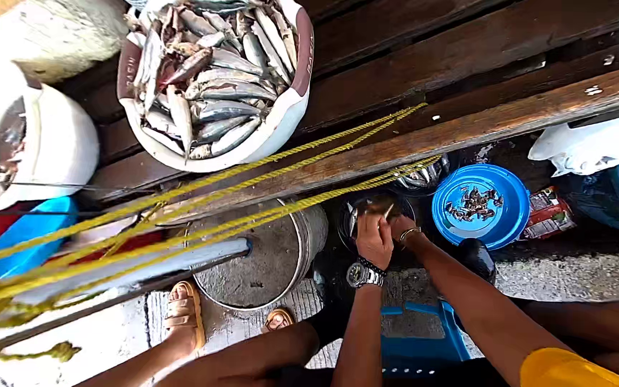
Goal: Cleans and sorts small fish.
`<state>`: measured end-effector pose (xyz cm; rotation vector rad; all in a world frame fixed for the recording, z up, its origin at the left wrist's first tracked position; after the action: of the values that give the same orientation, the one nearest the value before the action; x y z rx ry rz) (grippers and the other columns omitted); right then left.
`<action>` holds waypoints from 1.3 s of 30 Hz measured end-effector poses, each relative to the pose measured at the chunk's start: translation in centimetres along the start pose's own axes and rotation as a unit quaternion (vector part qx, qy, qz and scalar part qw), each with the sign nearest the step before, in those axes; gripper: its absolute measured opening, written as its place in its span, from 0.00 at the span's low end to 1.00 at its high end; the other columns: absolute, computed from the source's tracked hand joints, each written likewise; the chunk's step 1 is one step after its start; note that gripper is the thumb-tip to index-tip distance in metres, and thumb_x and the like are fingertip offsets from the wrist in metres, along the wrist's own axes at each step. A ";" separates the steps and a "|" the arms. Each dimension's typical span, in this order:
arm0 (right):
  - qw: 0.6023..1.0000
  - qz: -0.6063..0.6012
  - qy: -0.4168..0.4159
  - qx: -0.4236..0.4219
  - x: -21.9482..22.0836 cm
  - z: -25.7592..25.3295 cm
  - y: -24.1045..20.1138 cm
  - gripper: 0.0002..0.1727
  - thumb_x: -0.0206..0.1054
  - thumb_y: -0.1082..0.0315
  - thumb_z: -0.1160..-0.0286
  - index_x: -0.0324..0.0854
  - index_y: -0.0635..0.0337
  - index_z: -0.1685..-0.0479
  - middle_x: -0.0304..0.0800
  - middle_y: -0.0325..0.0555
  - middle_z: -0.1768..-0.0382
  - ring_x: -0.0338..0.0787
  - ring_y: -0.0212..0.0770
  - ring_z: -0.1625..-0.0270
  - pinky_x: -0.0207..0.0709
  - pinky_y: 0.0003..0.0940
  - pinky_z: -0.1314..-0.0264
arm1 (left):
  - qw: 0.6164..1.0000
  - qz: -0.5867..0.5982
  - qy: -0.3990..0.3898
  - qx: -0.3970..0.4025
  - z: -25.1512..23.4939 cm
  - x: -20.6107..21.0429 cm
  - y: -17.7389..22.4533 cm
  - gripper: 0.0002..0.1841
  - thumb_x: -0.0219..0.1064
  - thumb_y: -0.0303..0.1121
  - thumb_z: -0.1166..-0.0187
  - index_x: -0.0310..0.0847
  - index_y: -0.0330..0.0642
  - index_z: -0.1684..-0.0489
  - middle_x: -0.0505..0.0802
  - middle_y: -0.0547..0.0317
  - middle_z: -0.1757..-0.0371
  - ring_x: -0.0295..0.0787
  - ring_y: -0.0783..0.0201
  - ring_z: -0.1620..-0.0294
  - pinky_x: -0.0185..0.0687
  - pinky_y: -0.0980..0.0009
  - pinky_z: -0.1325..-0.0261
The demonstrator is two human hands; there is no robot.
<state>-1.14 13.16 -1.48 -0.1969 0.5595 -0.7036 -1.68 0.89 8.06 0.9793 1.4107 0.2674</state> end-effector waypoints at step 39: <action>0.868 -0.469 0.137 -0.084 -3.1 9.4 -2.6 0.13 0.70 0.72 0.20 0.86 0.72 0.43 0.94 0.57 0.58 0.93 0.40 0.65 0.90 0.36 0.55 | 0.801 0.402 -0.103 -0.431 1.6 0.3 -1.7 0.19 0.54 0.43 0.06 0.80 0.35 0.39 0.83 0.59 0.75 0.68 0.71 0.85 0.67 0.74 0.82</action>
<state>0.65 13.12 8.54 -0.5581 0.7992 -1.6529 -0.80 -0.63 6.43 0.7236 0.4568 1.2743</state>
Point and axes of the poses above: each hand's wrist, its own z-axis away from the middle knuckle, its own x-axis out of the palm, y = z × x, the point moved 1 cm from there along -z, towards the middle knuckle
